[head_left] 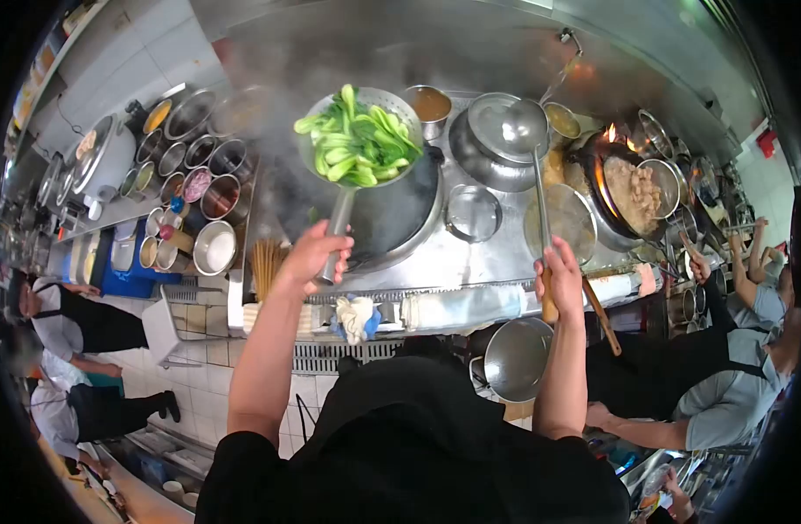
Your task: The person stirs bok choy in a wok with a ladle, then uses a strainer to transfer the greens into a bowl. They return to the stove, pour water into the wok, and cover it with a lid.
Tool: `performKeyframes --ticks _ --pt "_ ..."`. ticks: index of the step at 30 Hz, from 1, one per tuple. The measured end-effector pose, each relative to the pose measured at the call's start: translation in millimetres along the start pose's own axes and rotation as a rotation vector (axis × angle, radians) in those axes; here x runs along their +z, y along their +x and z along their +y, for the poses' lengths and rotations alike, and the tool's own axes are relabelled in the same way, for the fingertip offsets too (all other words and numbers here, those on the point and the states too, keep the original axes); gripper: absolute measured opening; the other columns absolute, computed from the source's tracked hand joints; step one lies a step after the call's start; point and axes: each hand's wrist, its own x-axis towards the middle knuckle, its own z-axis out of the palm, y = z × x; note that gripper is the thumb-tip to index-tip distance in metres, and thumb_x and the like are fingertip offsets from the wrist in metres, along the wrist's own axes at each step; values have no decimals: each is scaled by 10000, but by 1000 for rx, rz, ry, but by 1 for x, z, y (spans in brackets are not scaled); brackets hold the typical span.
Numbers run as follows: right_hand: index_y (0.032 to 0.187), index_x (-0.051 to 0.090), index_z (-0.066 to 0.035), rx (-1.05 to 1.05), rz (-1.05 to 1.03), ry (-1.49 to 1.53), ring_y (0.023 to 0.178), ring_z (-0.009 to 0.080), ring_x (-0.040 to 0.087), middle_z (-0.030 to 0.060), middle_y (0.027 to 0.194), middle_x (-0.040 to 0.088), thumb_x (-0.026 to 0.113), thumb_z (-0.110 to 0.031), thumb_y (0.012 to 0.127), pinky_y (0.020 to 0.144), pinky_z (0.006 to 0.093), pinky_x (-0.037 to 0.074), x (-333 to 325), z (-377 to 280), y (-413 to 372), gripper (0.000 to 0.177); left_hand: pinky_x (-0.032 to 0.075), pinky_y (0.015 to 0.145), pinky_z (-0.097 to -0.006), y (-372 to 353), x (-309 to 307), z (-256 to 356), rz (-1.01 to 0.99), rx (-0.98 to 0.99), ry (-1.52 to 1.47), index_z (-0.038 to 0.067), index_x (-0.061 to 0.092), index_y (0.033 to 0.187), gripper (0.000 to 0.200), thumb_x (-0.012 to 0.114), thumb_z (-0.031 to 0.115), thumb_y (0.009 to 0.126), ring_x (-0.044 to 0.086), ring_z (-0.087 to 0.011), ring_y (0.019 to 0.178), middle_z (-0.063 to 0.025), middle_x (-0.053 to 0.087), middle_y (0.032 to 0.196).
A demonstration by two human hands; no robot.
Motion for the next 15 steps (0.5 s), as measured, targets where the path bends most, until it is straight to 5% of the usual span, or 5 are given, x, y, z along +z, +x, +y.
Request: performKeyframes --ticks 11,13,15 --pt "1124 534 -28 -9 116 -312 481 172 522 50 702 569 520 -197 1017 428 330 437 -39 37 256 200 470 449 -323 86 166 -121 -278 -272 -164 74 495 1155 284 653 66 918 543 -131 549 -45 553 769" --pt "1113 522 -40 264 -30 -6 505 131 524 42 711 566 509 -220 1019 421 297 439 -45 26 266 203 475 450 -332 96 174 -141 -299 -300 -211 70 479 1125 270 653 62 918 547 -143 554 -47 549 772" --pt "982 498 -51 287 -56 286 490 101 495 25 706 539 496 -225 1030 407 262 418 -57 23 270 180 480 452 -338 108 178 -157 -279 -301 -131 69 467 1117 266 647 60 921 549 -150 554 -45 546 775"
